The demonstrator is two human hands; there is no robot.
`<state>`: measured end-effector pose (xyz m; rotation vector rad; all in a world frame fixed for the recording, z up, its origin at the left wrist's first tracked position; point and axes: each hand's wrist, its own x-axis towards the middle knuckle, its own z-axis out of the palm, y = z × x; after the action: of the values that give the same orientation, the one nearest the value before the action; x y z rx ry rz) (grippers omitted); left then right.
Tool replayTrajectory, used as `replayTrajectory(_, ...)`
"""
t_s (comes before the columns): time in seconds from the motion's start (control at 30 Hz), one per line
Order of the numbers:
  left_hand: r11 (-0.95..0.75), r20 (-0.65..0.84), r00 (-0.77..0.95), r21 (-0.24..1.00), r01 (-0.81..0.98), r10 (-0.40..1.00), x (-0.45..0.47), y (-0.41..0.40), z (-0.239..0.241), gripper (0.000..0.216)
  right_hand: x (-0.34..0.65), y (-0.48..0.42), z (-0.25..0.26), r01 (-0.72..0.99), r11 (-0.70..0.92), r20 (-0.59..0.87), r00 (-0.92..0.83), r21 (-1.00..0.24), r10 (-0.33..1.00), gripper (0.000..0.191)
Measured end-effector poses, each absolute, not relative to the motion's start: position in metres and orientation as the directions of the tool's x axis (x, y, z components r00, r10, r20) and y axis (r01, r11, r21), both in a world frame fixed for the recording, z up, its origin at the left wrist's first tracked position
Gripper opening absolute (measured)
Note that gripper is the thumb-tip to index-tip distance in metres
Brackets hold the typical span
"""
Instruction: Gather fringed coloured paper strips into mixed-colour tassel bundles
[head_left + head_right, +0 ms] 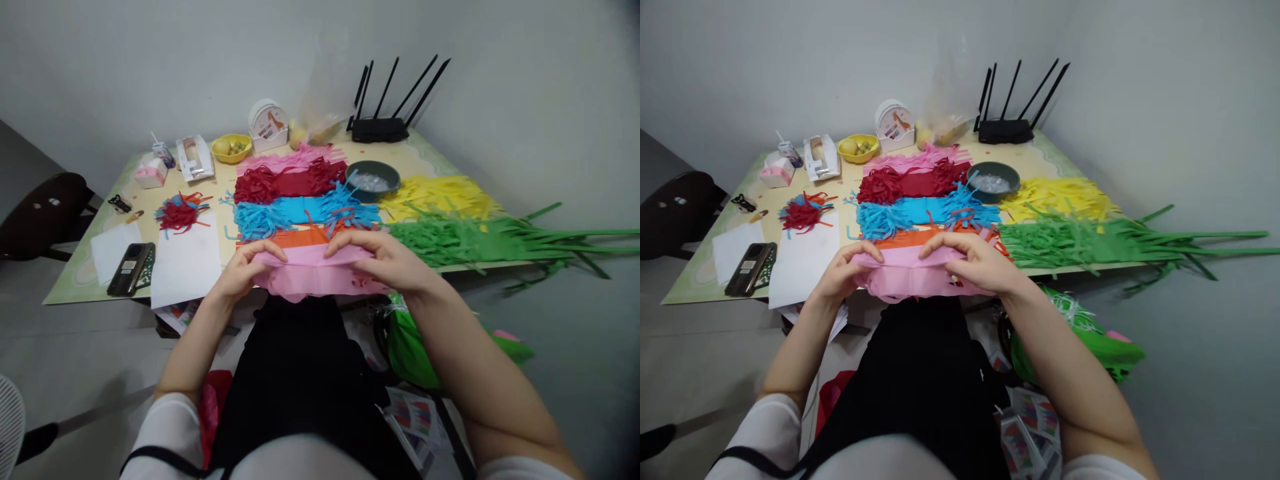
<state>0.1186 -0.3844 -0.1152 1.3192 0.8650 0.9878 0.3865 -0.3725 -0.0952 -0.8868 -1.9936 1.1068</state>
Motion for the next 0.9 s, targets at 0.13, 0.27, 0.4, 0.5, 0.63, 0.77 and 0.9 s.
replayTrajectory(0.13,0.009,-0.029,0.496,0.999,0.042,0.868,0.111,-0.386,-0.108,0.026,0.389,-0.372,-0.093,0.196,0.441,0.222,-0.648,-0.876,0.728,0.031)
replayTrajectory(0.27,-0.139,0.069,0.347,0.974,0.181,0.935,0.117,-0.386,-0.104,0.029,0.382,-0.379,-0.094,0.408,0.529,0.302,-0.500,-0.745,0.812,0.024)
replayTrajectory(0.4,-0.195,0.075,0.364,0.933,0.304,0.928,0.121,-0.382,-0.103,0.028,0.376,-0.382,-0.094,0.508,0.553,0.355,-0.438,-0.660,0.826,0.040)
replayTrajectory(0.5,-0.204,0.053,0.408,0.919,0.337,0.911,0.120,-0.378,-0.104,0.025,0.377,-0.381,-0.094,0.525,0.508,0.317,-0.414,-0.684,0.854,0.014)
replayTrajectory(0.63,-0.228,0.113,0.389,0.937,0.264,0.914,0.120,-0.380,-0.104,0.020,0.378,-0.383,-0.096,0.476,0.417,0.263,-0.357,-0.775,0.896,0.011)
replayTrajectory(0.77,-0.184,0.135,0.317,0.975,0.129,0.939,0.121,-0.383,-0.107,0.023,0.376,-0.386,-0.099,0.359,0.410,0.315,-0.296,-0.838,0.902,0.011)
replayTrajectory(0.9,-0.091,0.104,0.313,0.994,-0.054,0.944,0.120,-0.383,-0.111,0.022,0.377,-0.388,-0.101,0.228,0.403,0.324,-0.315,-0.886,0.892,0.022)
